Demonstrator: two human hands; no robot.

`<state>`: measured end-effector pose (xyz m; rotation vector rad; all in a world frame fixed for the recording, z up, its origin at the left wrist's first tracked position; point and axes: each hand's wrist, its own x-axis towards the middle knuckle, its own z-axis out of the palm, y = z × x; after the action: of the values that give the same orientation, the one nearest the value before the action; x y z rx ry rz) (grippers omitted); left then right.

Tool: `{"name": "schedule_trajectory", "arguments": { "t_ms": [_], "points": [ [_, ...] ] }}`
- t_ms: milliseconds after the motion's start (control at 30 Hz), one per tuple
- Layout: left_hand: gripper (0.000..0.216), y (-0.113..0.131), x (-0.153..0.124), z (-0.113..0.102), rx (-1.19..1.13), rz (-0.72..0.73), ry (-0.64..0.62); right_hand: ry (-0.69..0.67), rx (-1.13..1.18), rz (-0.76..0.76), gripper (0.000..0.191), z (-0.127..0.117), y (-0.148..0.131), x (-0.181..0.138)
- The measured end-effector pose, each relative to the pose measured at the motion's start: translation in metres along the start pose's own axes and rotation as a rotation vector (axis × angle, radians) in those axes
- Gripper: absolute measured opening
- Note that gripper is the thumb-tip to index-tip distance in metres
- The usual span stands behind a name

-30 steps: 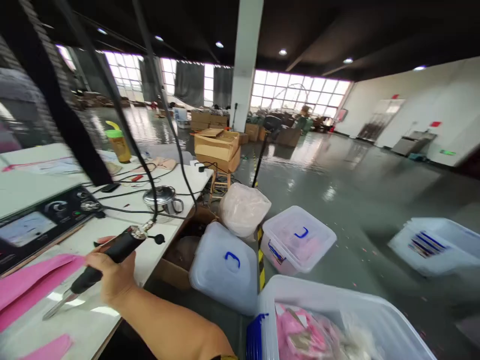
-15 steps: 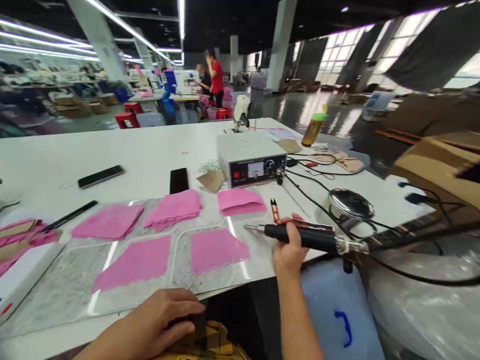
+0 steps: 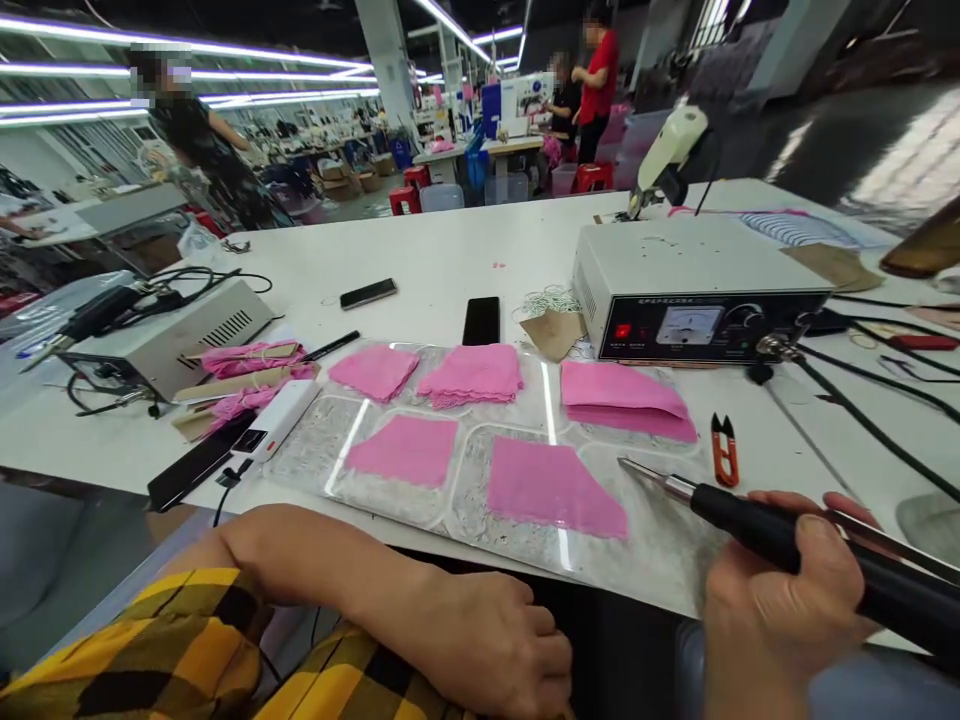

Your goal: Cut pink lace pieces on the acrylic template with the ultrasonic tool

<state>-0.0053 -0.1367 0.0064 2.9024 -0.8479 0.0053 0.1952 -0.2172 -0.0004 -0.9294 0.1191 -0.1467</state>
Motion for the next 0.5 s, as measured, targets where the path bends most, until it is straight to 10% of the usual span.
{"name": "schedule_trajectory", "arguments": {
  "t_ms": [500],
  "points": [
    [0.013, -0.05, 0.039, 0.005, 0.095, -0.424, 0.019, -0.041, -0.005, -0.037, 0.024, -0.006, 0.009, 0.008]
  ]
}}
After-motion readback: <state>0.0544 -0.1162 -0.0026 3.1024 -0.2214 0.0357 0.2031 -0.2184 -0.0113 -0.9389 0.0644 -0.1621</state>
